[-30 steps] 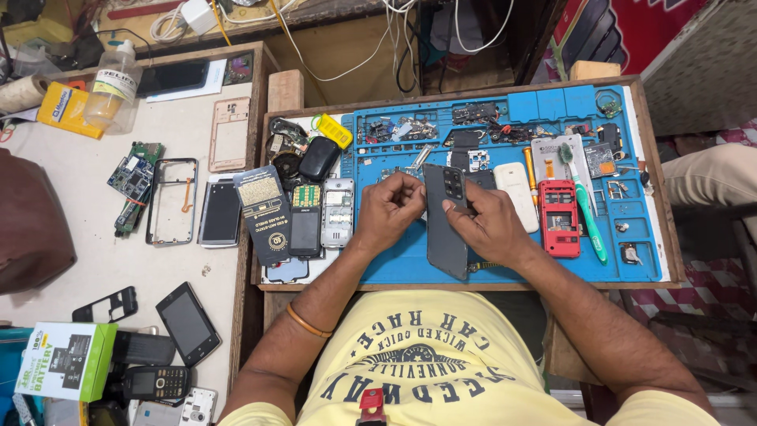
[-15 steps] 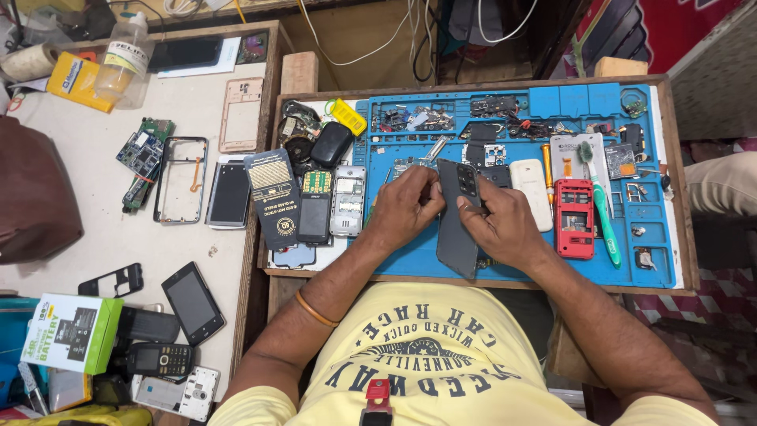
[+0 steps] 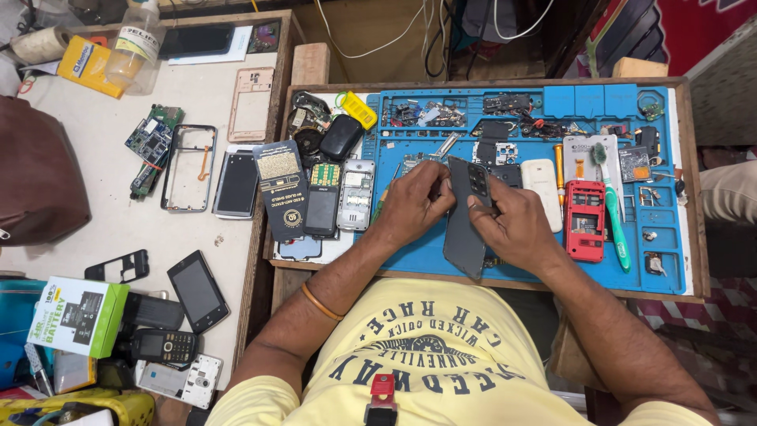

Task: The person uses a metal spudger to pry and separate the back cover of a smartphone. They work along the edges and around the camera module, repeatedly lifting and adjusting the cover while holding the device.

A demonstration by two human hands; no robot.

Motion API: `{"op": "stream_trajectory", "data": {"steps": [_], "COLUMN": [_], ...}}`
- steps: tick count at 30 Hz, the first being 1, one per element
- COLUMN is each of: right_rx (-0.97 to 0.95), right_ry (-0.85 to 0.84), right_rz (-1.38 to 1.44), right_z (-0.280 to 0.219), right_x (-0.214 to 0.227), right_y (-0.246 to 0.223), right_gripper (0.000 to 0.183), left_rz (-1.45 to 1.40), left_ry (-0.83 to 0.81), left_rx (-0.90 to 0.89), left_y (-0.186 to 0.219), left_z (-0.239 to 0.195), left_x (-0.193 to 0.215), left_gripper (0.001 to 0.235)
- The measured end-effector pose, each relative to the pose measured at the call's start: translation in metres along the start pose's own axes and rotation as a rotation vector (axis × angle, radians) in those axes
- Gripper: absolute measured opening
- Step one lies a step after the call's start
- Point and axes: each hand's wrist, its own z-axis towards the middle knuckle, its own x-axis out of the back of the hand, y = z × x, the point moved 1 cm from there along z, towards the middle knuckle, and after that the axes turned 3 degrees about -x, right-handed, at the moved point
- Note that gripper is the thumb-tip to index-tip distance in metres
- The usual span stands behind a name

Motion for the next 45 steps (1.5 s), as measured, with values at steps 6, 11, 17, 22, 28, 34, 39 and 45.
{"op": "stream_trajectory", "data": {"steps": [6,11,17,22,28,34,39,45], "right_rx": [-0.037,-0.017,-0.034,-0.135,-0.091,-0.081,-0.06,-0.045], "right_ry": [0.103,0.22,0.225,0.163,0.031,-0.048,-0.06,-0.053], "right_rz": [0.242,0.645,0.825,0.882,0.69,0.603,0.629,0.578], "right_z": [-0.008,-0.001,0.002,0.003,0.0,0.0,0.001,0.0], "right_x": [0.007,0.009,0.005,0.003,-0.002,-0.009,-0.009,-0.009], "right_y": [0.014,0.039,0.048,0.048,0.051,0.043,0.039,0.041], "right_gripper": [0.023,0.019,0.015,0.011,0.019,0.027,0.025,0.026], "left_rz": [-0.132,-0.193,-0.209,-0.4,-0.574,-0.69,-0.88,-0.914], "left_ry": [0.068,0.023,0.004,0.003,0.024,0.01,-0.075,-0.069], "left_rx": [0.117,0.017,-0.005,0.12,0.127,0.191,0.253,0.284], "left_y": [-0.012,-0.011,-0.018,-0.017,-0.019,-0.023,-0.031,-0.033], "left_z": [0.003,-0.002,-0.003,-0.002,-0.003,-0.003,-0.004,-0.003], "left_x": [0.004,-0.001,0.0,0.002,0.0,-0.01,-0.008,-0.008], "left_gripper": [0.008,0.01,0.016,0.028,0.031,0.025,0.026,0.026]}}
